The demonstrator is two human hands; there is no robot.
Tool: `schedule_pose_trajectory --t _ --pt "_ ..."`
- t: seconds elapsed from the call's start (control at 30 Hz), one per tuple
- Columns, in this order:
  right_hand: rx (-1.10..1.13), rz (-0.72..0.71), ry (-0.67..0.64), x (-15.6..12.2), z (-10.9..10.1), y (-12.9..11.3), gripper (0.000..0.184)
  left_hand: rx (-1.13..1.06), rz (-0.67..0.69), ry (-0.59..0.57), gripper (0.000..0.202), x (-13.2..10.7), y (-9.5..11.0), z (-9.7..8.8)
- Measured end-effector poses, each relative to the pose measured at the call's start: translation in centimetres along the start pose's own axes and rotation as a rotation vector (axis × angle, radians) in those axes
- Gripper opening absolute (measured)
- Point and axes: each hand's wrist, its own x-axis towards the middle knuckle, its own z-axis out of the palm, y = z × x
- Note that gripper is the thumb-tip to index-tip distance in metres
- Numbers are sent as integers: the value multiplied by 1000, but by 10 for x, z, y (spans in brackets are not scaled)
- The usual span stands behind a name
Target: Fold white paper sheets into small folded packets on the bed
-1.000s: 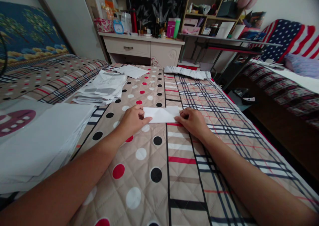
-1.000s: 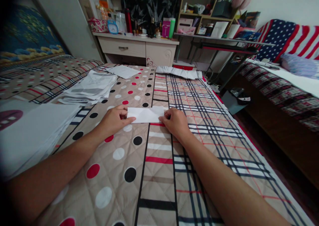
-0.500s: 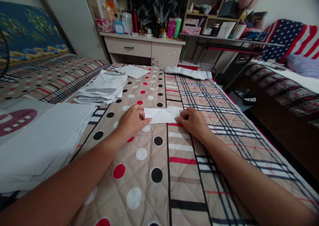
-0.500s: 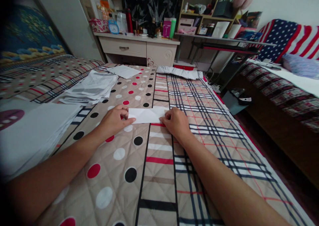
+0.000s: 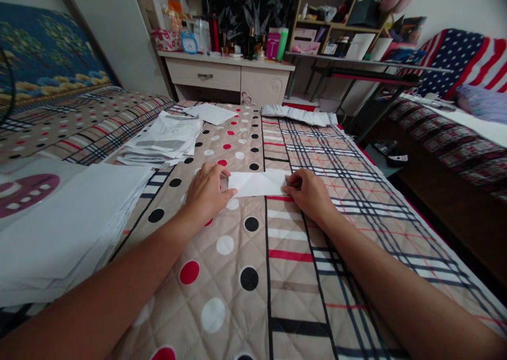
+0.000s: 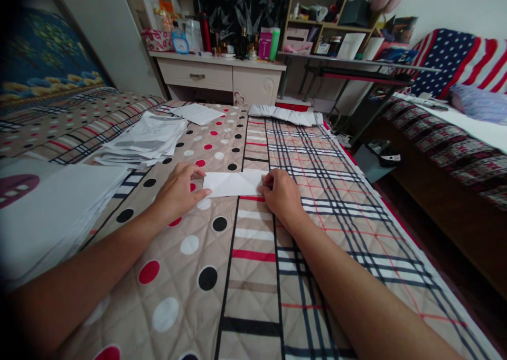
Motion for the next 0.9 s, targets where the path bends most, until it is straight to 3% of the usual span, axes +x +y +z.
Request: schedule_pose_trajectory --t 0.07,0.13,0.23,0.3,0.4,0.5,0.57,0.67,0.8,0.9 --pt "0 -14 -1 0 1 1 15 76 91 47 40 -4 7 -4" --pt "-41 -51 22 -3 2 -1 11 119 268 57 38 -7 13 -5" --pt "-178 -173 93 -9 1 -10 10 40 587 -146 49 -6 17 -1" --pt "-243 -294 106 -14 1 -18 18 -29 666 -306 52 -3 19 3" --pt "-165 -487 27 -25 6 -32 33 -58 613 -389 44 -1 24 6" --pt "10 -621 -174 -39 15 -48 48 -7 561 -410 35 -5 28 7" --pt "42 -670 -270 -48 19 -55 73 62 548 -436 35 -9 28 7" --pt "-24 -658 -317 -56 21 -58 99 142 572 -439 45 -15 30 6" --pt "-195 -564 -320 -57 13 -47 104 268 583 -418 66 -22 40 -1" --pt "-309 -495 -294 -56 6 -36 106 438 482 -447 60 -28 49 -8"
